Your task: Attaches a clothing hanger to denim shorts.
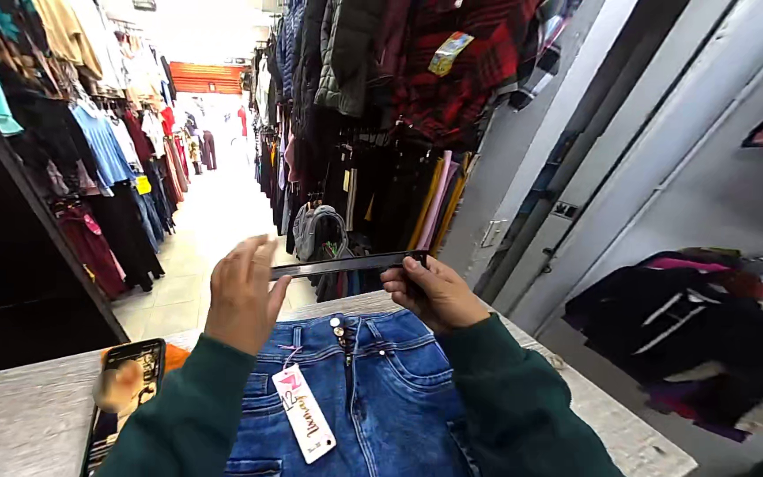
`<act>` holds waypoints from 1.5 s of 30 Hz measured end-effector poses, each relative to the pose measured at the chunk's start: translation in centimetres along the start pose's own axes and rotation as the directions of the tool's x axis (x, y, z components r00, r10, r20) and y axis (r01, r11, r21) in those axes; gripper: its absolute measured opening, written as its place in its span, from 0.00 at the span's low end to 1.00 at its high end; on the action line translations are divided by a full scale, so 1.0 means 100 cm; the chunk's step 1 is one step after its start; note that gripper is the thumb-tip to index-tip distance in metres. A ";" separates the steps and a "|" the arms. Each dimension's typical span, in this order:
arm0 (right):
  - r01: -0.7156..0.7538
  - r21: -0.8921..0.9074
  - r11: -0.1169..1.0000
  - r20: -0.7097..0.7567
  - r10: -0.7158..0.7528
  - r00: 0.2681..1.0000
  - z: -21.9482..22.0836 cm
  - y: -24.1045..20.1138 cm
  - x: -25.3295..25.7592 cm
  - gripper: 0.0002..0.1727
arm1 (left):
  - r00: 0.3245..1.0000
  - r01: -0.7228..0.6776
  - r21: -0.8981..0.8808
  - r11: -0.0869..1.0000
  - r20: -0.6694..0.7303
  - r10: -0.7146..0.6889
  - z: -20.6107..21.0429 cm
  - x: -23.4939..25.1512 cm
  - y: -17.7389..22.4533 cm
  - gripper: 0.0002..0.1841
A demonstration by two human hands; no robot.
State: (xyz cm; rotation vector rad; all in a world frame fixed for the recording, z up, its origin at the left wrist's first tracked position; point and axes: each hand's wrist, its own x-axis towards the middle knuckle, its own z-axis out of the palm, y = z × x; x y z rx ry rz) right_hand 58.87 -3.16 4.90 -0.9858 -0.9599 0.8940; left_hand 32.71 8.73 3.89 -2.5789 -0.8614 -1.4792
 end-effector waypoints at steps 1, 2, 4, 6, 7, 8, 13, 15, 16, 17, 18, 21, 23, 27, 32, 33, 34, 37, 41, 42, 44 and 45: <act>-0.031 0.045 0.999 -0.025 0.032 0.999 -0.015 0.006 0.006 0.11 | 0.972 0.216 -0.114 0.970 0.115 -0.203 0.006 0.001 -0.001 0.30; -0.064 0.072 0.995 -0.049 0.068 0.996 -0.027 0.014 0.011 0.11 | 0.893 0.427 -0.224 0.876 0.255 -0.371 0.012 0.002 -0.003 0.33; -0.141 0.060 0.988 -0.111 0.147 0.983 -0.046 0.033 0.021 0.10 | 0.732 0.673 -0.380 0.635 0.469 -0.495 0.038 -0.005 -0.011 0.27; -0.200 -0.003 0.980 -0.185 0.196 0.963 -0.059 0.057 0.031 0.10 | 0.644 0.761 -0.437 0.480 0.601 -0.474 0.060 -0.013 -0.017 0.20; -0.222 -0.055 0.973 -0.215 0.206 0.955 -0.065 0.072 0.036 0.10 | 0.616 0.784 -0.432 0.446 0.631 -0.472 0.066 -0.017 -0.018 0.20; -0.244 -0.130 0.961 -0.243 0.208 0.948 -0.068 0.085 0.039 0.11 | 0.589 0.804 -0.413 0.427 0.650 -0.481 0.071 -0.021 -0.019 0.20; -0.288 -0.670 0.684 -0.241 0.167 0.956 -0.071 0.113 0.040 0.20 | 0.485 0.873 -0.326 0.362 0.654 -0.581 0.083 -0.041 -0.032 0.22; -0.176 -0.839 0.515 -0.179 0.043 0.983 -0.067 0.103 0.037 0.25 | 0.490 0.869 -0.319 0.377 0.661 -0.568 0.081 -0.042 -0.035 0.22; -0.089 -0.886 0.455 -0.123 -0.045 0.991 -0.061 0.095 0.035 0.24 | 0.496 0.865 -0.318 0.389 0.666 -0.557 0.081 -0.041 -0.036 0.22; 0.000 -0.908 0.419 -0.059 -0.127 0.990 -0.052 0.087 0.033 0.22 | 0.506 0.857 -0.319 0.404 0.671 -0.542 0.082 -0.041 -0.036 0.22; 0.078 -0.912 0.402 0.007 -0.174 0.985 -0.038 0.079 0.033 0.18 | 0.520 0.846 -0.321 0.426 0.677 -0.522 0.083 -0.041 -0.037 0.22; 0.305 -0.853 0.424 0.248 -0.185 0.951 0.020 0.070 0.040 0.12 | 0.554 0.804 -0.291 0.518 0.683 -0.476 0.084 -0.041 -0.038 0.21; 0.372 -0.819 0.437 0.368 -0.097 0.925 0.055 0.086 0.053 0.14 | 0.556 0.785 -0.262 0.561 0.697 -0.453 0.080 -0.044 -0.041 0.22; 0.329 -0.855 0.402 0.372 0.031 0.928 0.085 0.147 0.075 0.21 | 0.592 0.754 -0.277 0.596 0.680 -0.433 0.084 -0.049 -0.050 0.21; 0.329 -0.850 0.411 0.353 -0.018 0.935 0.078 0.163 0.075 0.16 | 0.600 0.716 -0.252 0.651 0.700 -0.388 0.080 -0.048 -0.048 0.22; 0.333 -0.849 0.411 0.351 -0.033 0.936 0.077 0.163 0.075 0.16 | 0.640 0.663 -0.257 0.703 0.681 -0.355 0.081 -0.049 -0.048 0.22; 0.334 -0.850 0.407 0.347 -0.043 0.937 0.076 0.162 0.076 0.17 | 0.687 0.601 -0.255 0.757 0.650 -0.326 0.081 -0.049 -0.048 0.22; 0.322 -0.857 0.402 0.333 -0.044 0.942 0.073 0.157 0.076 0.19 | 0.798 0.465 -0.154 0.872 0.499 -0.338 0.086 -0.051 -0.050 0.20; 0.300 -0.857 0.418 0.361 0.073 0.930 0.063 0.150 0.079 0.21 | 0.573 0.629 0.126 0.767 0.591 -0.568 0.070 -0.044 -0.062 0.23; 0.307 -0.849 0.431 0.380 0.095 0.920 0.061 0.148 0.080 0.20 | 0.510 0.666 0.153 0.730 0.621 -0.595 0.068 -0.043 -0.065 0.25; 0.315 -0.832 0.457 0.413 0.132 0.901 0.057 0.145 0.081 0.17 | 0.458 0.714 0.136 0.687 0.651 -0.605 0.066 -0.042 -0.069 0.25; 0.318 -0.821 0.474 0.425 0.135 0.895 0.057 0.144 0.081 0.15 | 0.457 0.732 0.104 0.673 0.658 -0.598 0.066 -0.043 -0.070 0.24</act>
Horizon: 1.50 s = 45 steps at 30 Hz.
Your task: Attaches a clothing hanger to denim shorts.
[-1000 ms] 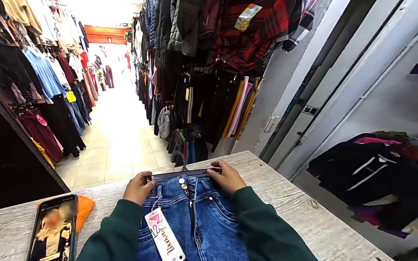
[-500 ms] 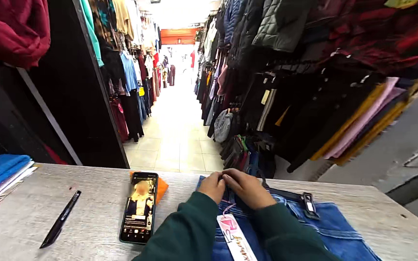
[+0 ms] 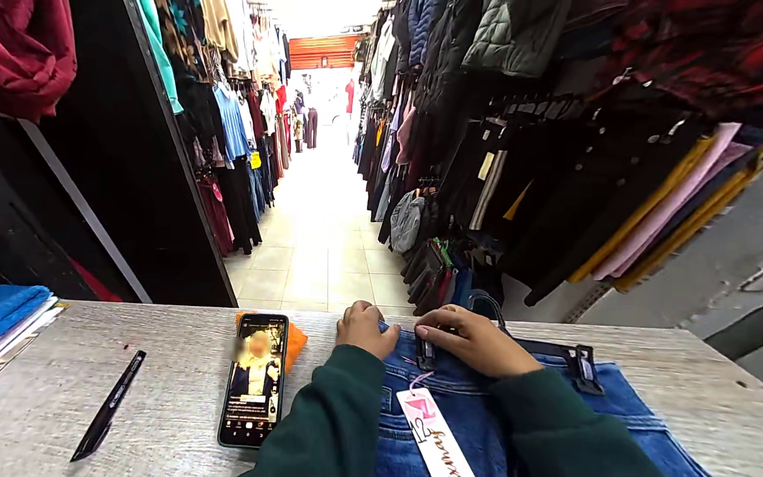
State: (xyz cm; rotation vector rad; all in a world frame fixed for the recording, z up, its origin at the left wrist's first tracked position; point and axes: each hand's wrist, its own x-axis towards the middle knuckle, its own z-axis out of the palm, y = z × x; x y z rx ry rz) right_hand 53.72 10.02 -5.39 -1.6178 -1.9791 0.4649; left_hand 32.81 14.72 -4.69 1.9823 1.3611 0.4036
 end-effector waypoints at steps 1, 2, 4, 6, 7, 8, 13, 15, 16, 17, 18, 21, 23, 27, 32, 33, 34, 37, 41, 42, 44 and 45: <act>0.004 0.021 1.000 0.010 -0.004 1.000 -0.001 0.000 0.000 0.14 | 1.000 -0.014 -0.041 0.999 0.004 0.014 -0.001 0.000 -0.001 0.23; 0.009 0.046 0.999 0.015 -0.010 1.000 -0.002 0.000 0.001 0.13 | 0.999 -0.036 -0.088 0.995 0.004 0.037 -0.002 0.001 -0.002 0.22; 0.001 0.088 0.996 0.002 -0.001 1.000 -0.009 -0.004 -0.001 0.12 | 0.997 -0.068 -0.175 0.982 0.020 0.073 -0.004 -0.001 0.002 0.20; -0.019 0.112 0.994 -0.066 0.026 0.997 -0.019 -0.014 -0.006 0.11 | 0.995 -0.085 -0.242 0.966 0.033 0.096 -0.007 -0.003 0.006 0.17; -0.013 0.109 0.994 -0.124 0.027 0.992 -0.024 -0.020 -0.008 0.11 | 0.993 -0.102 -0.268 0.958 0.029 0.113 -0.009 -0.003 0.006 0.16; 0.006 0.094 0.996 -0.191 0.013 0.981 -0.028 -0.024 -0.009 0.11 | 0.990 -0.126 -0.296 0.947 0.022 0.139 -0.010 -0.003 0.005 0.16; 0.098 0.003 0.995 -0.370 -0.090 0.925 -0.035 -0.033 -0.012 0.14 | 0.977 -0.170 -0.527 0.833 0.020 0.212 -0.013 -0.003 0.001 0.17; 0.098 -0.012 0.995 -0.376 -0.095 0.922 -0.036 -0.036 -0.013 0.13 | 0.981 -0.109 -0.568 0.816 0.070 0.179 -0.016 -0.005 0.003 0.16; 0.104 -0.013 0.994 -0.380 -0.101 0.919 -0.036 -0.037 -0.013 0.13 | 0.984 -0.073 -0.567 0.821 0.094 0.153 -0.018 -0.006 0.004 0.15; 0.117 -0.009 0.993 -0.387 -0.112 0.915 -0.037 -0.039 -0.014 0.13 | 0.985 -0.053 -0.556 0.830 0.109 0.136 -0.019 -0.007 0.005 0.15; 0.132 -0.001 0.991 -0.393 -0.122 0.912 -0.038 -0.040 -0.014 0.13 | 0.984 -0.054 -0.541 0.839 0.113 0.137 -0.019 -0.007 0.005 0.14; 0.187 0.015 0.982 -0.419 -0.164 0.893 -0.036 -0.042 -0.014 0.13 | 0.968 -0.171 -0.513 0.841 0.069 0.240 -0.019 -0.010 0.007 0.11; 0.209 0.022 0.978 -0.417 -0.181 0.891 -0.035 -0.042 -0.014 0.13 | 0.940 -0.281 -0.503 0.817 0.026 0.340 -0.018 -0.012 0.006 0.08; 0.255 0.087 0.963 -0.338 -0.212 0.917 -0.038 -0.037 -0.015 0.11 | 0.868 -0.440 -0.437 0.785 0.016 0.496 -0.017 -0.012 0.004 0.07; 0.295 0.137 0.946 -0.297 -0.244 0.923 -0.037 -0.035 -0.014 0.10 | 0.848 -0.479 -0.365 0.799 0.043 0.528 -0.020 -0.015 0.004 0.09; 0.303 0.140 0.943 -0.300 -0.252 0.920 -0.036 -0.035 -0.014 0.10 | 0.846 -0.483 -0.367 0.795 0.038 0.532 -0.020 -0.016 0.003 0.09; 0.309 0.140 0.941 -0.302 -0.256 0.918 -0.035 -0.035 -0.013 0.10 | 0.846 -0.484 -0.373 0.792 0.032 0.532 -0.020 -0.017 0.003 0.10; 0.326 0.143 0.935 -0.290 -0.275 0.917 -0.034 -0.032 -0.013 0.10 | 0.859 -0.472 -0.366 0.802 0.014 0.512 -0.021 -0.019 0.005 0.10; 0.364 0.152 0.919 -0.238 -0.323 0.916 -0.032 -0.017 -0.010 0.09 | 0.874 -0.458 -0.291 0.840 0.027 0.486 -0.020 -0.020 0.008 0.11; 0.359 0.151 0.921 -0.217 -0.323 0.921 -0.031 -0.012 -0.008 0.10 | 0.876 -0.455 -0.283 0.844 0.027 0.481 -0.020 -0.019 0.007 0.11; 0.350 0.150 0.925 -0.218 -0.314 0.924 -0.029 -0.006 -0.006 0.10 | 0.877 -0.457 -0.295 0.839 0.010 0.481 -0.018 -0.017 0.005 0.10; 0.352 0.144 0.925 -0.231 -0.314 0.921 -0.026 -0.006 -0.005 0.10 | 0.873 -0.466 -0.314 0.827 -0.012 0.488 -0.017 -0.017 0.006 0.10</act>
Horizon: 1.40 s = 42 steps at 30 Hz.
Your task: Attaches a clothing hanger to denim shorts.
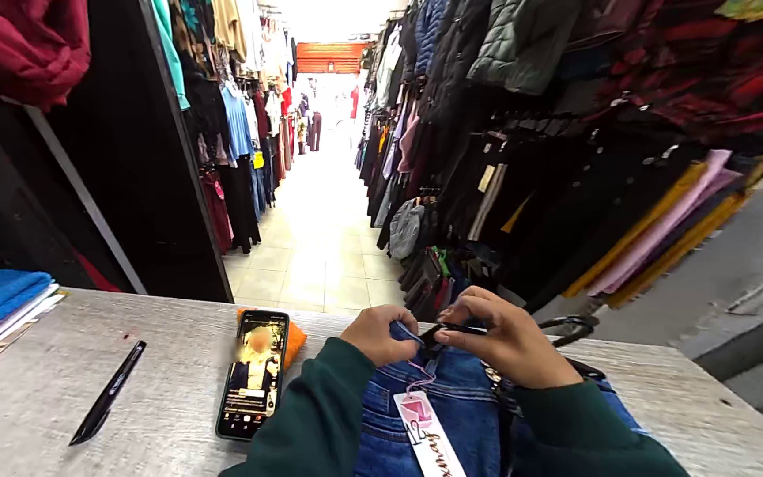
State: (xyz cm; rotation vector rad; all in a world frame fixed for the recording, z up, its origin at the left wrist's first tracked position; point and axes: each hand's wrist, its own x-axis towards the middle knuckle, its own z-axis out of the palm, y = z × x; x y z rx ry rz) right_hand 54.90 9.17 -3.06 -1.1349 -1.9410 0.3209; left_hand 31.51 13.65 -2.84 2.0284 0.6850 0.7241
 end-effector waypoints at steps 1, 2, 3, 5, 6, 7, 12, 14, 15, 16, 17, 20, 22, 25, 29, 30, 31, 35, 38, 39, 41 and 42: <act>0.004 -0.004 1.000 -0.001 -0.004 1.000 0.004 0.001 0.000 0.10 | 0.999 -0.020 -0.033 0.999 -0.027 0.020 0.001 0.000 0.002 0.09; 0.010 -0.012 1.000 0.000 -0.010 1.000 0.007 0.000 0.001 0.10 | 0.998 -0.040 -0.055 0.998 -0.048 0.037 0.003 0.001 0.004 0.08; 0.008 -0.015 1.000 0.002 -0.008 1.000 0.009 0.000 0.001 0.10 | 0.998 -0.046 -0.070 0.996 -0.056 0.042 0.003 0.001 0.006 0.08; -0.013 -0.021 1.000 0.000 0.013 1.000 0.011 0.000 0.001 0.11 | 0.997 -0.044 -0.089 0.995 -0.071 0.037 0.004 0.001 0.004 0.08; -0.025 -0.038 0.999 -0.002 0.025 1.000 0.011 0.001 0.001 0.12 | 0.997 -0.031 -0.101 0.994 -0.076 0.023 0.004 0.001 0.001 0.08; -0.032 -0.066 0.997 -0.004 0.032 0.999 0.013 0.002 0.001 0.13 | 0.997 -0.008 -0.117 0.993 -0.078 -0.002 0.003 0.002 -0.001 0.08; -0.059 -0.190 0.980 -0.026 0.055 0.998 0.020 0.001 0.003 0.17 | 0.986 0.118 -0.183 0.976 -0.093 -0.136 0.003 0.006 -0.014 0.09; -0.051 -0.173 0.984 -0.064 0.040 0.997 0.017 -0.003 0.004 0.16 | 0.978 0.150 -0.158 0.976 -0.120 -0.170 0.001 0.006 -0.022 0.12; -0.043 -0.166 0.985 -0.100 0.026 0.995 0.009 -0.011 0.004 0.14 | 0.975 0.160 -0.140 0.977 -0.131 -0.178 0.001 0.006 -0.025 0.13; -0.019 -0.166 0.986 -0.149 -0.006 0.989 -0.001 -0.022 0.005 0.12 | 0.973 0.163 -0.131 0.978 -0.142 -0.182 0.001 0.006 -0.026 0.14; 0.010 -0.174 0.985 -0.206 -0.046 0.977 -0.013 -0.034 0.005 0.11 | 0.971 0.162 -0.131 0.978 -0.157 -0.181 0.003 0.006 -0.025 0.14; -0.017 -0.202 0.979 -0.396 -0.065 0.916 -0.057 -0.065 -0.006 0.11 | 0.960 0.194 -0.148 0.970 -0.176 -0.219 0.008 0.008 -0.029 0.13; -0.159 -0.195 0.968 -0.523 0.034 0.852 -0.084 -0.069 -0.017 0.12 | 0.947 0.256 -0.158 0.954 -0.158 -0.280 0.009 0.011 -0.029 0.13; -0.437 -0.164 0.884 -0.540 0.290 0.790 -0.112 -0.040 -0.042 0.11 | 0.930 0.328 -0.114 0.938 -0.136 -0.342 0.010 0.011 -0.027 0.14; -0.720 -0.189 0.668 -0.422 0.607 0.673 -0.119 0.022 -0.088 0.18 | 0.932 0.309 0.107 0.945 -0.233 -0.278 -0.004 0.011 -0.011 0.19; -0.765 -0.187 0.616 -0.411 0.658 0.630 -0.118 0.028 -0.098 0.22 | 0.933 0.279 0.144 0.949 -0.273 -0.233 -0.007 0.011 0.001 0.17; -0.795 -0.179 0.580 -0.404 0.694 0.597 -0.117 0.030 -0.105 0.26 | 0.939 0.240 0.172 0.955 -0.289 -0.184 -0.008 0.013 0.016 0.16; -0.864 -0.157 0.478 -0.353 0.790 0.501 -0.104 0.042 -0.119 0.35 | 1.000 -0.025 0.337 0.941 -0.007 0.029 0.021 0.036 0.088 0.16; -0.866 -0.125 0.484 -0.342 0.798 0.496 -0.094 0.048 -0.116 0.38 | 0.980 -0.128 0.415 0.901 0.191 0.051 0.066 0.072 0.121 0.17; -0.859 -0.117 0.498 -0.332 0.796 0.506 -0.094 0.051 -0.117 0.38 | 0.971 -0.118 0.440 0.890 0.239 0.011 0.083 0.086 0.122 0.18; -0.834 -0.147 0.532 -0.266 0.791 0.552 -0.097 0.058 -0.121 0.35 | 0.957 -0.070 0.488 0.870 0.278 -0.079 0.117 0.113 0.117 0.20; -0.811 -0.177 0.557 -0.222 0.780 0.584 -0.099 0.061 -0.123 0.32 | 0.954 -0.035 0.506 0.862 0.275 -0.123 0.133 0.123 0.114 0.21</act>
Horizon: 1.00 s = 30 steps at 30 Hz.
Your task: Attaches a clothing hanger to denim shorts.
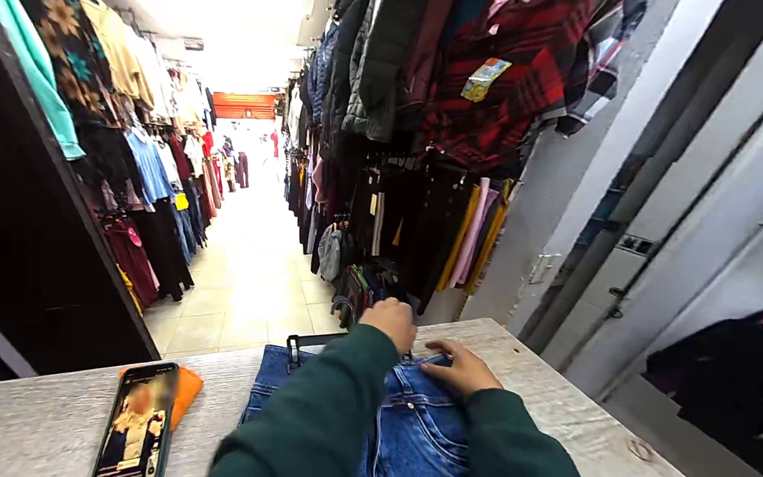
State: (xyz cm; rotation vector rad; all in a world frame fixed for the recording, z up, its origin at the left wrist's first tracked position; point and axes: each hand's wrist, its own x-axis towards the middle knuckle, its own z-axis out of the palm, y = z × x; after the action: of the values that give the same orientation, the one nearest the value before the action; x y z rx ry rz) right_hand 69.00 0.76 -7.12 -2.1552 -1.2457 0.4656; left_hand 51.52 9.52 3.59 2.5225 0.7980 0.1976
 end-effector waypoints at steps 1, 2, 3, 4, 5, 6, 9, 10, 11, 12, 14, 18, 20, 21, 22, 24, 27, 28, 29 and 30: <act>0.035 -0.022 0.999 0.035 -0.034 0.999 -0.001 0.003 0.001 0.28 | 0.999 0.043 0.007 0.999 0.012 -0.044 0.010 0.011 0.005 0.22; 0.065 -0.041 0.997 0.057 -0.062 0.996 -0.001 0.007 0.003 0.25 | 0.996 0.088 0.012 0.996 0.017 -0.088 0.019 0.020 0.008 0.23; 0.084 -0.057 0.995 0.067 -0.080 0.995 0.001 0.011 0.005 0.22 | 0.991 0.136 0.011 0.991 0.016 -0.136 0.027 0.026 0.010 0.22; 0.101 -0.069 0.992 0.064 -0.097 0.993 0.003 0.015 0.008 0.20 | 0.984 0.178 0.008 0.984 0.024 -0.179 0.034 0.031 0.009 0.21; 0.112 -0.076 0.991 0.052 -0.109 0.993 0.006 0.019 0.011 0.18 | 0.977 0.208 0.016 0.978 0.045 -0.209 0.039 0.036 0.008 0.19; 0.109 -0.076 0.991 0.038 -0.107 0.994 0.008 0.021 0.013 0.17 | 0.972 0.223 0.033 0.974 0.067 -0.225 0.044 0.040 0.006 0.17; 0.049 -0.055 0.997 -0.034 -0.051 0.998 0.008 0.023 0.015 0.24 | 0.980 0.187 0.071 0.980 0.054 -0.191 0.048 0.050 0.001 0.16; 0.027 -0.030 0.999 -0.054 -0.028 0.998 0.007 0.022 0.015 0.28 | 0.985 0.165 0.084 0.983 0.045 -0.169 0.046 0.053 0.001 0.17; 0.006 -0.002 1.000 -0.064 -0.006 0.998 0.005 0.022 0.014 0.31 | 0.989 0.142 0.099 0.985 0.037 -0.146 0.044 0.054 0.002 0.17; -0.010 0.027 1.000 -0.057 0.012 0.998 0.003 0.023 0.013 0.34 | 0.992 0.121 0.109 0.987 0.024 -0.125 0.043 0.055 0.003 0.17; -0.013 0.072 0.997 -0.020 0.015 1.000 -0.002 0.024 0.012 0.33 | 0.995 0.102 0.114 0.988 0.009 -0.104 0.037 0.054 0.006 0.17; 0.016 0.079 0.997 0.030 -0.018 0.999 -0.012 0.005 0.003 0.17 | 0.999 0.049 0.112 0.993 0.015 -0.051 0.013 0.035 0.016 0.18; 0.007 0.103 0.995 0.045 -0.012 0.999 -0.020 0.000 -0.003 0.18 | 1.000 0.027 0.120 0.992 0.009 -0.028 0.009 0.035 0.018 0.23; 0.014 0.142 0.990 0.047 -0.021 0.999 -0.023 -0.002 -0.005 0.18 | 0.999 0.037 0.127 0.991 0.003 -0.037 0.008 0.038 0.017 0.27; 0.030 0.186 0.982 0.047 -0.040 0.998 -0.024 -0.004 -0.006 0.17 | 0.999 0.053 0.134 0.990 -0.006 -0.053 0.008 0.041 0.015 0.30; 0.053 0.269 0.962 0.064 -0.073 0.995 -0.027 -0.008 -0.010 0.16 | 0.997 0.083 0.150 0.985 -0.007 -0.083 0.006 0.045 0.013 0.33; 0.064 0.410 0.910 0.102 -0.115 0.988 -0.030 -0.012 -0.017 0.13 | 0.996 0.087 0.145 0.986 -0.023 -0.085 0.005 0.045 0.011 0.32; 0.075 0.455 0.887 0.115 -0.142 0.983 -0.031 -0.012 -0.018 0.12 | 0.995 0.093 0.134 0.987 -0.038 -0.088 0.006 0.045 0.010 0.32; 0.081 0.493 0.866 0.135 -0.168 0.977 -0.032 -0.013 -0.020 0.13 | 0.994 0.104 0.128 0.986 -0.050 -0.099 0.005 0.045 0.010 0.31; 0.082 0.521 0.849 0.147 -0.184 0.972 -0.033 -0.014 -0.022 0.13 | 0.992 0.116 0.126 0.985 -0.061 -0.109 0.003 0.045 0.010 0.30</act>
State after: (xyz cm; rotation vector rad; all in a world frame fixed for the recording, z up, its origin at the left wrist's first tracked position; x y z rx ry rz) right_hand 68.86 -1.65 -3.66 -1.5876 -1.1948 0.8564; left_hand 55.78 11.28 3.76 2.5930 1.0016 0.1822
